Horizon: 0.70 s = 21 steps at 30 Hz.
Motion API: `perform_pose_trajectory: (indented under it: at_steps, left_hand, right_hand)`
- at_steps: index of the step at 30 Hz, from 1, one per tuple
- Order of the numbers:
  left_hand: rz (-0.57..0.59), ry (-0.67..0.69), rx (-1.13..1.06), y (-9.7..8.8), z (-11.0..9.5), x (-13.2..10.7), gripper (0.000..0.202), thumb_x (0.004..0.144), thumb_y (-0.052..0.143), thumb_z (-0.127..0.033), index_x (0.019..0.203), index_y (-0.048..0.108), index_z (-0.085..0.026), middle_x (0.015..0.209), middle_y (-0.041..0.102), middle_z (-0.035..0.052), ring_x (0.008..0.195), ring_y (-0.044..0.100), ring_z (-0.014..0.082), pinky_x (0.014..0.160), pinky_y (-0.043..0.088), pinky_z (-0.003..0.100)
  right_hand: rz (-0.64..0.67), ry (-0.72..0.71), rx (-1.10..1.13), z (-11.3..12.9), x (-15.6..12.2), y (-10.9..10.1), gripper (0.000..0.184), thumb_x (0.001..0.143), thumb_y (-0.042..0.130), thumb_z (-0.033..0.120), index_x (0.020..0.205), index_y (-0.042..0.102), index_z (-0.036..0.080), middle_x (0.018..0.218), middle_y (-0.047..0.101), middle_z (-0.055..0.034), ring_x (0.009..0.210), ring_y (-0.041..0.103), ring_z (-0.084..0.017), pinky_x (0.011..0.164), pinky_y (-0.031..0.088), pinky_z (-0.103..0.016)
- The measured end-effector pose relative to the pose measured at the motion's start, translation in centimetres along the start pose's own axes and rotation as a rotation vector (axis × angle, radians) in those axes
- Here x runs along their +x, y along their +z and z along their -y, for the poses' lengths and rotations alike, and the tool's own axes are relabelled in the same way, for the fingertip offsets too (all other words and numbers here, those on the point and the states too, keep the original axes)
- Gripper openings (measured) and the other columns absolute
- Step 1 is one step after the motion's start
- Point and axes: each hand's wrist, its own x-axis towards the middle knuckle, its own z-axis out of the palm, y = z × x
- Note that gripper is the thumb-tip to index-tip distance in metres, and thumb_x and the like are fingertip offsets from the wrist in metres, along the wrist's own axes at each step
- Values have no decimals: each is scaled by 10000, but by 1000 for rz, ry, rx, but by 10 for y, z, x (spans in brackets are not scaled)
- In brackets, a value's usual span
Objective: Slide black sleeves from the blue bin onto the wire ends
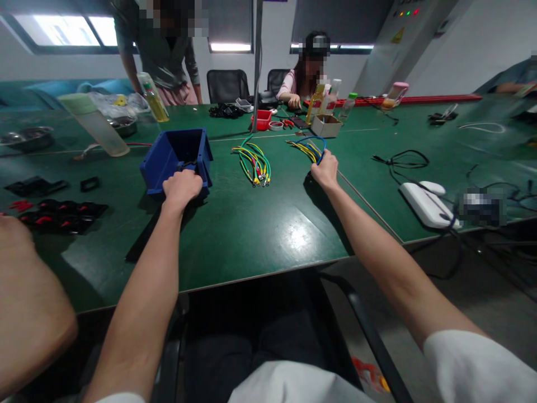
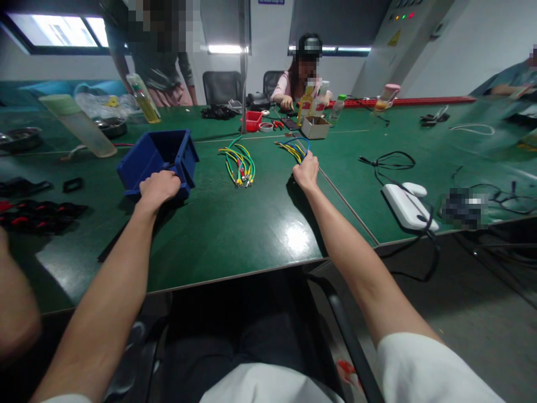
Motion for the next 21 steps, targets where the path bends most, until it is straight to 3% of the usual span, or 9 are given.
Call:
perform_pose_trajectory:
  at_steps: [13,21]
  left_hand:
    - [-64,8,-43,-2,0,-3,424,853,408,-334,1119,700,-180,1145,672,197,1080,611,393,883,473,494]
    - [-301,-12,-220,-2,-3,-4,335,874,392,-280,1012,671,-156,1105,660,172,1064,598,318,933,456,422]
  right_hand:
    - [86,82,-74,4,0,-6,510,713,553,107,1213,555,4,1139,584,-271,1101,564,-376,1016,410,-535]
    - [86,96,-7,3,-4,-6,517,720,549,161,1216,547,16,1164,555,-275,1133,536,-392,1009,405,-538]
